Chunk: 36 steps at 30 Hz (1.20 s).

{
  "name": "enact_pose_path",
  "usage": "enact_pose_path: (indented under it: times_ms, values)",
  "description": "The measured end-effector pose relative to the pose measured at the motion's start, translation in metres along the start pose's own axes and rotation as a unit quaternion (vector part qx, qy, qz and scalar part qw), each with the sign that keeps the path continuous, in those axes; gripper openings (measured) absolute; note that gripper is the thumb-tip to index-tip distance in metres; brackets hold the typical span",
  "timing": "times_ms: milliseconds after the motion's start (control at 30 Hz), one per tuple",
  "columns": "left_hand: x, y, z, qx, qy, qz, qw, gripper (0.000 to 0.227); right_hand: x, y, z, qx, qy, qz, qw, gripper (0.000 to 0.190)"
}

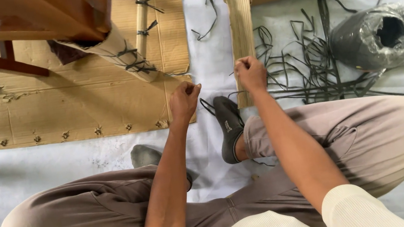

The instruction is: The person ties wire around cardboard to secure it to a table leg.

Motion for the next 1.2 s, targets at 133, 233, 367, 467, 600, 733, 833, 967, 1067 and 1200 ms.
enact_pose_path:
  times_ms: [133, 233, 367, 467, 600, 733, 833, 967, 1067, 1200]
  values:
    - [0.01, -0.004, 0.007, 0.031, 0.018, -0.035, 0.999, 0.029, -0.027, 0.011, 0.008, 0.066, -0.02, -0.031, 0.997, 0.019]
    - [0.02, -0.001, 0.007, 0.053, 0.025, -0.049, 0.997, 0.028, -0.018, 0.008, 0.02, 0.086, -0.121, -0.178, 0.973, 0.026]
    - [0.022, -0.004, 0.014, 0.045, 0.034, -0.073, 0.996, 0.028, -0.009, -0.005, 0.041, 0.048, -0.342, -0.222, 0.912, 0.031]
    - [0.022, -0.002, 0.017, 0.045, 0.036, -0.085, 0.995, 0.027, -0.004, 0.002, 0.061, 0.022, -0.373, -0.229, 0.899, 0.023]
    - [0.014, -0.006, 0.027, 0.062, 0.016, -0.084, 0.994, 0.025, -0.001, -0.011, 0.017, 0.084, -0.336, -0.272, 0.898, 0.017]
    - [-0.014, -0.017, 0.06, 0.071, -0.039, -0.084, 0.993, 0.031, 0.012, -0.025, -0.029, 0.059, -0.216, -0.292, 0.93, 0.021]
    - [-0.016, -0.015, 0.062, 0.092, -0.054, -0.08, 0.991, 0.033, 0.027, -0.03, -0.044, 0.033, -0.079, -0.348, 0.934, 0.022]
    - [-0.012, -0.008, 0.044, 0.05, -0.059, -0.071, 0.994, 0.03, 0.041, -0.034, -0.059, -0.04, 0.005, -0.364, 0.93, 0.017]
    - [-0.015, -0.007, 0.034, 0.057, -0.061, -0.026, 0.996, 0.031, 0.044, -0.041, -0.066, -0.044, -0.008, -0.369, 0.928, 0.015]
    - [-0.02, -0.011, 0.027, 0.043, -0.087, -0.019, 0.995, 0.026, 0.041, -0.038, -0.046, -0.012, -0.087, -0.367, 0.926, 0.021]
Point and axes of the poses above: each hand's wrist, its own y-axis towards the middle knuckle, its own x-axis out of the palm, z = x × y, the point moved 4 cm from there along y, towards the middle knuckle, and after that the axes turned 12 degrees about y, right-handed, at the moved point
